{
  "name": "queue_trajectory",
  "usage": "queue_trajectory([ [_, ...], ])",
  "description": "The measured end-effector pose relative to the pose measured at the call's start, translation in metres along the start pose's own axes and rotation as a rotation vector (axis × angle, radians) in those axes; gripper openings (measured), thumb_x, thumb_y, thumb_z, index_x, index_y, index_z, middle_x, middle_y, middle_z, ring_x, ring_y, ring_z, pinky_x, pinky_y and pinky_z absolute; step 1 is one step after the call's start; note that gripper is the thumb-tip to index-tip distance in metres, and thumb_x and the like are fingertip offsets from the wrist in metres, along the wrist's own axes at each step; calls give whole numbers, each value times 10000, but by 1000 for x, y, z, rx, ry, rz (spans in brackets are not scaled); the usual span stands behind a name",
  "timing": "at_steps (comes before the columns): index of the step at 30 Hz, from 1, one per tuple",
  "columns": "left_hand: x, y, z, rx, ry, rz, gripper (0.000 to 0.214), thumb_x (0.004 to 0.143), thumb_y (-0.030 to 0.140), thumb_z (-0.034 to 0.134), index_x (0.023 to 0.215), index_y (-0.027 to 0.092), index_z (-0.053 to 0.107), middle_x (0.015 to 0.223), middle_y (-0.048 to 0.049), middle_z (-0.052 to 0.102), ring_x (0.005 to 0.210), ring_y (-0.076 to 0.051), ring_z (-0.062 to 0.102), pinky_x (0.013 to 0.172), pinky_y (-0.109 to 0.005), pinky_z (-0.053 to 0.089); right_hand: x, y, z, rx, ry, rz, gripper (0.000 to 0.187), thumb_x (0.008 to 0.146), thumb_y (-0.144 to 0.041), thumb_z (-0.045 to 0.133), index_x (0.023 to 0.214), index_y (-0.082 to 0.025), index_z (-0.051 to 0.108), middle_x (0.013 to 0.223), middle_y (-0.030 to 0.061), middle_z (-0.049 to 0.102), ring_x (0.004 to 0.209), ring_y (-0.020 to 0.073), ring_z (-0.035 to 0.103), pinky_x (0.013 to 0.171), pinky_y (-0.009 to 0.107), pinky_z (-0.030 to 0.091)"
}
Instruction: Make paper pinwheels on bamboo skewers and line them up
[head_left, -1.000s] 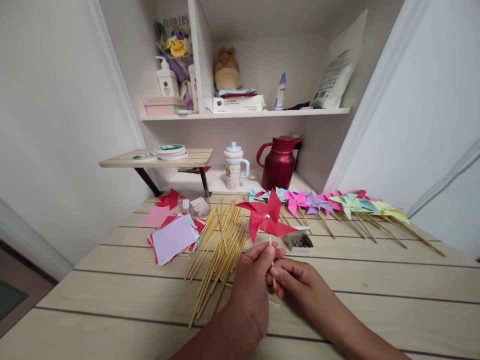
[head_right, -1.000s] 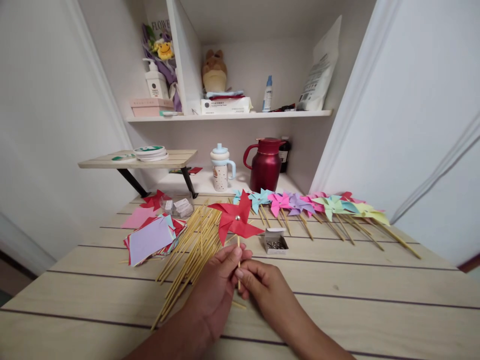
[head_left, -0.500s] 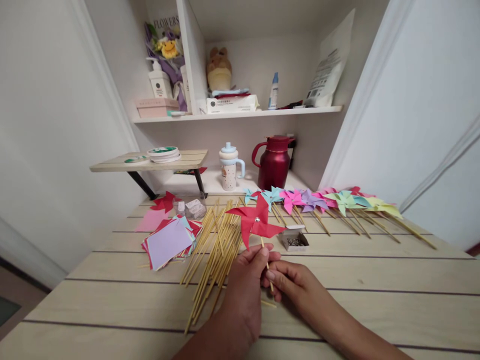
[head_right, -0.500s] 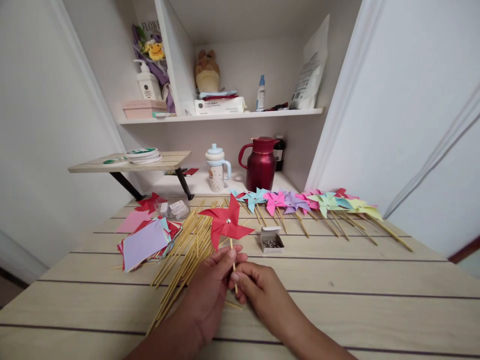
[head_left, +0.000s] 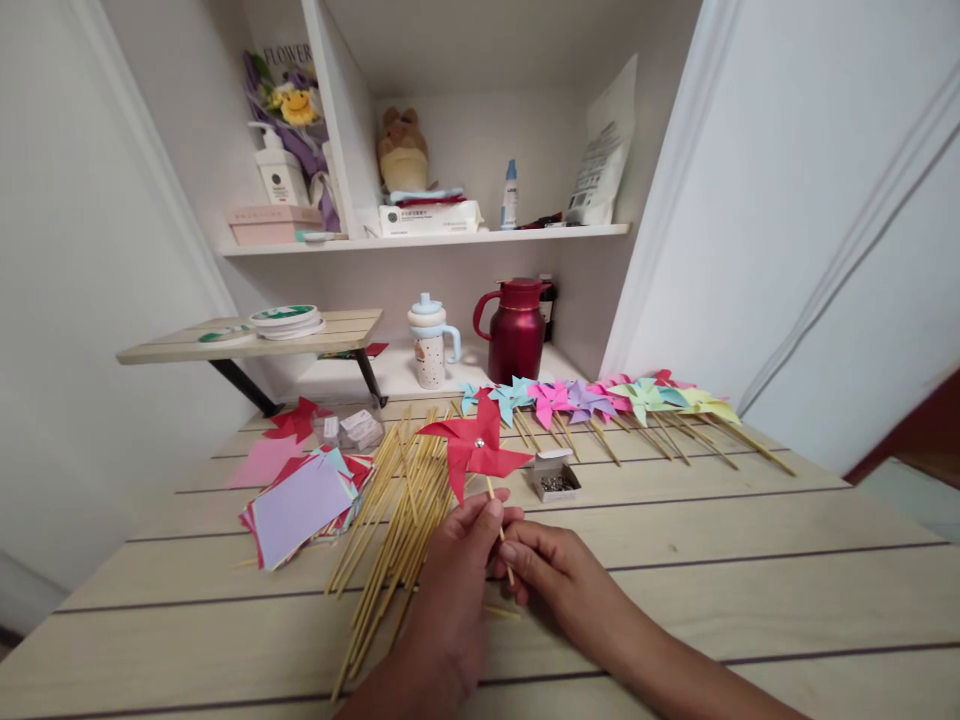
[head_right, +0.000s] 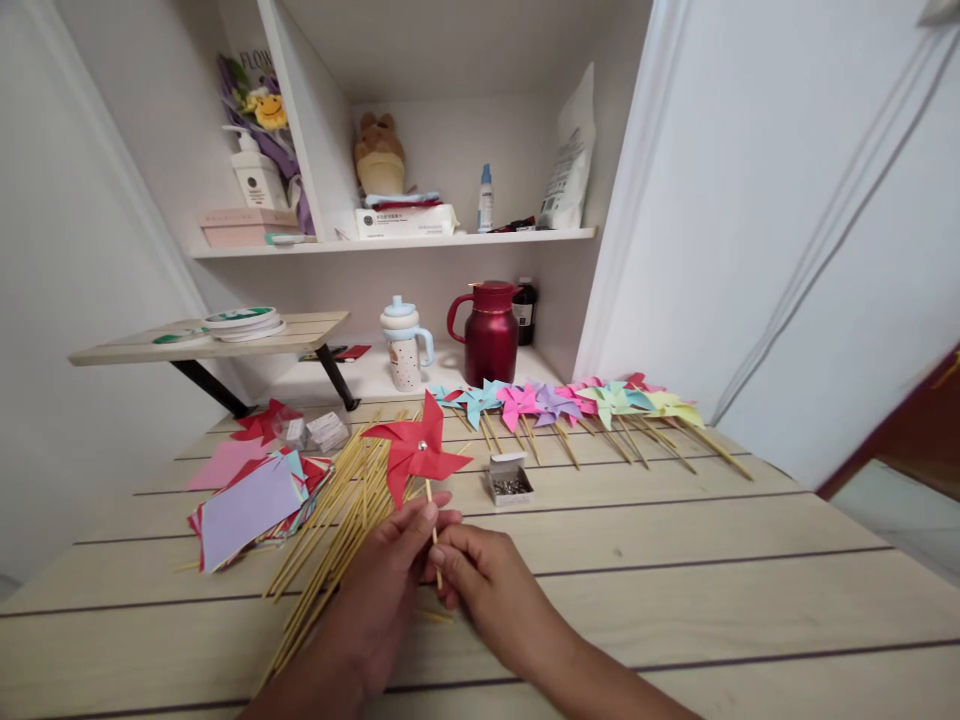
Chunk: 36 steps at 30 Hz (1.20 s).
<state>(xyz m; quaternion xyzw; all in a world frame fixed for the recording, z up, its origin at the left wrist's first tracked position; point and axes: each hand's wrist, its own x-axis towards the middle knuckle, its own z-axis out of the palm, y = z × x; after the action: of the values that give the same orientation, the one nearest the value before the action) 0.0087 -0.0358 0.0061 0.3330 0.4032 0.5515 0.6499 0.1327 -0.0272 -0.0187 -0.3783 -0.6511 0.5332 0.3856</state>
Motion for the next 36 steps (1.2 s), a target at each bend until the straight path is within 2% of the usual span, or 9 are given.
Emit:
queue_trajectory([
  [7, -2, 4, 2, 66, 17, -13, 462, 733, 538, 736, 959, 137, 701, 719, -22, 617, 543, -128, 524, 465, -262, 446, 0, -1, 1, -8, 12, -27, 390, 951, -492, 493, 704, -197, 554, 629, -12, 543, 612, 146, 502, 621, 262, 388],
  [15, -3, 9, 1, 171, 26, 18, 388, 754, 528, 712, 885, 162, 715, 664, 11, 573, 563, -115, 494, 512, -237, 403, 1, -1, 0, -11, 20, -21, 418, 935, -536, 498, 680, -206, 528, 606, -16, 528, 607, 151, 501, 628, 271, 390],
  [19, -3, 12, 1, 217, 42, 26, 384, 756, 528, 705, 906, 175, 716, 666, 14, 574, 589, -130, 508, 537, -244, 397, 0, -3, 0, -12, 16, -16, 419, 932, -547, 495, 685, -210, 523, 614, -16, 523, 613, 154, 495, 631, 272, 391],
  [26, -3, 8, -1, 292, 88, 60, 399, 794, 517, 677, 960, 159, 737, 850, -69, 698, 693, -169, 562, 628, -271, 424, -1, -4, 0, -23, 28, -24, 411, 934, -523, 500, 672, -208, 528, 629, -7, 537, 622, 157, 500, 638, 278, 399],
  [31, -3, 5, -2, 225, 123, 80, 467, 785, 471, 711, 1139, 167, 701, 1173, -125, 694, 1016, -253, 621, 785, -298, 452, -1, -2, -1, -42, 27, -26, 403, 928, -520, 506, 678, -208, 551, 623, -4, 541, 616, 163, 504, 628, 283, 398],
  [36, -5, 5, -1, 276, 130, 128, 489, 821, 452, 683, 1223, 175, 656, 1205, -120, 687, 1091, -255, 613, 901, -310, 430, -2, -2, -1, -97, 39, -44, 408, 930, -522, 497, 679, -207, 560, 622, 3, 551, 624, 169, 515, 634, 290, 403],
])
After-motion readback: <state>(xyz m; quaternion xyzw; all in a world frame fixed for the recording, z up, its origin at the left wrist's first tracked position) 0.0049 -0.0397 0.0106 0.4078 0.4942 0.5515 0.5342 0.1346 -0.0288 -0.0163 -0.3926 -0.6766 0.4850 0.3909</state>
